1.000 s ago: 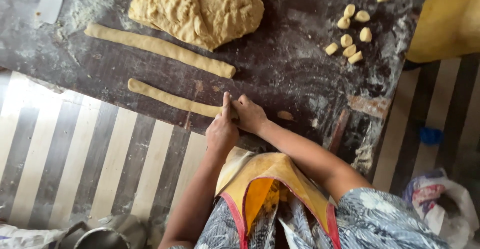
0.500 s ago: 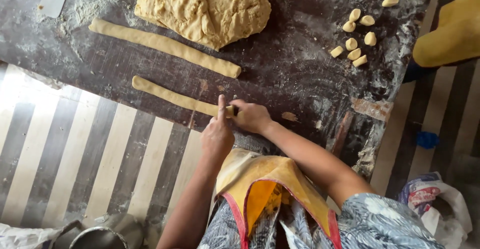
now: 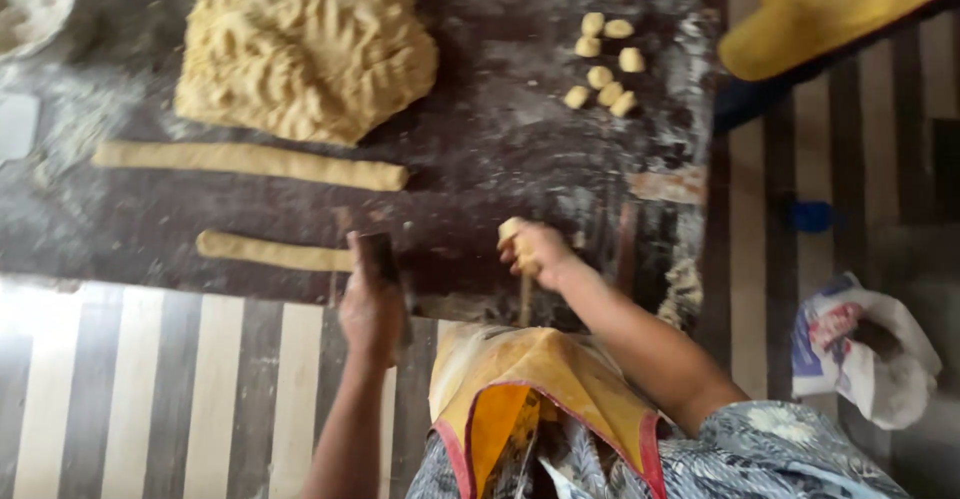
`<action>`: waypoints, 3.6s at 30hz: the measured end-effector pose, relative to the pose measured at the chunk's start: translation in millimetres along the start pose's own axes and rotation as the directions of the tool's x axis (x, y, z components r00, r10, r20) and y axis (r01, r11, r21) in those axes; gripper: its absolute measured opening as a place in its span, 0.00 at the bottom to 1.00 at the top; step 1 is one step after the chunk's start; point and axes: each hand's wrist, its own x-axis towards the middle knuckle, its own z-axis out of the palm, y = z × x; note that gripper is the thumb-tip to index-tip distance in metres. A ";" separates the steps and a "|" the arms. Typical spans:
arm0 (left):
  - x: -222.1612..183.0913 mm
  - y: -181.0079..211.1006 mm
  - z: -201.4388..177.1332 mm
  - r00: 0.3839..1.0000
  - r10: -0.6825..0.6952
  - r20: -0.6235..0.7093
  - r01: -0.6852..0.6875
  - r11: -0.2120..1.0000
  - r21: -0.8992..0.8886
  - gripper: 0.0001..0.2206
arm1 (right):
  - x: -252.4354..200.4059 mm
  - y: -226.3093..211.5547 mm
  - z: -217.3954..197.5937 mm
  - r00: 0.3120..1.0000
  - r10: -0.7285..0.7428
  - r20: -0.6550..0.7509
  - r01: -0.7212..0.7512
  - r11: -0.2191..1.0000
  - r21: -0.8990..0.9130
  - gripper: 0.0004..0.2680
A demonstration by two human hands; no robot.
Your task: Kneading a large mass of dough on a floured table, rolling it into long ropes, and cutting it into small pieces with a bench scraper.
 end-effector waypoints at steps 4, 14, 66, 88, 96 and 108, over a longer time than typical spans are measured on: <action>-6.8 -16.4 6.2 1.000 -0.005 -0.024 0.005 1.000 -0.002 0.40 | -42.4 -72.8 -50.3 0.865 -0.356 -0.355 0.420 0.899 0.122 0.13; -25.7 -15.2 5.5 0.997 0.042 -0.063 -0.041 0.999 0.023 0.40 | -32.3 -44.4 -35.3 0.774 -0.527 -0.350 0.491 0.849 -0.194 0.07; 17.8 -44.7 -30.6 0.971 0.139 0.195 -0.144 0.989 0.011 0.37 | 22.5 12.7 217.0 0.854 -0.352 0.382 0.404 -0.013 -0.915 0.16; 37.5 -48.7 -50.5 0.978 0.062 0.200 -0.057 0.998 -0.030 0.38 | 37.8 19.5 231.1 0.890 -0.381 0.249 0.239 -0.075 -0.968 0.13; 22.0 -77.5 -43.5 0.969 0.232 0.085 -0.228 0.972 -0.047 0.37 | -12.4 -37.5 97.8 0.978 -0.150 -0.146 0.190 0.929 0.319 0.15; 19.6 -105.4 -54.0 0.901 0.433 0.034 -0.423 0.892 -0.162 0.38 | 4.2 -92.9 107.7 0.692 -0.557 -0.460 0.594 0.801 -0.077 0.14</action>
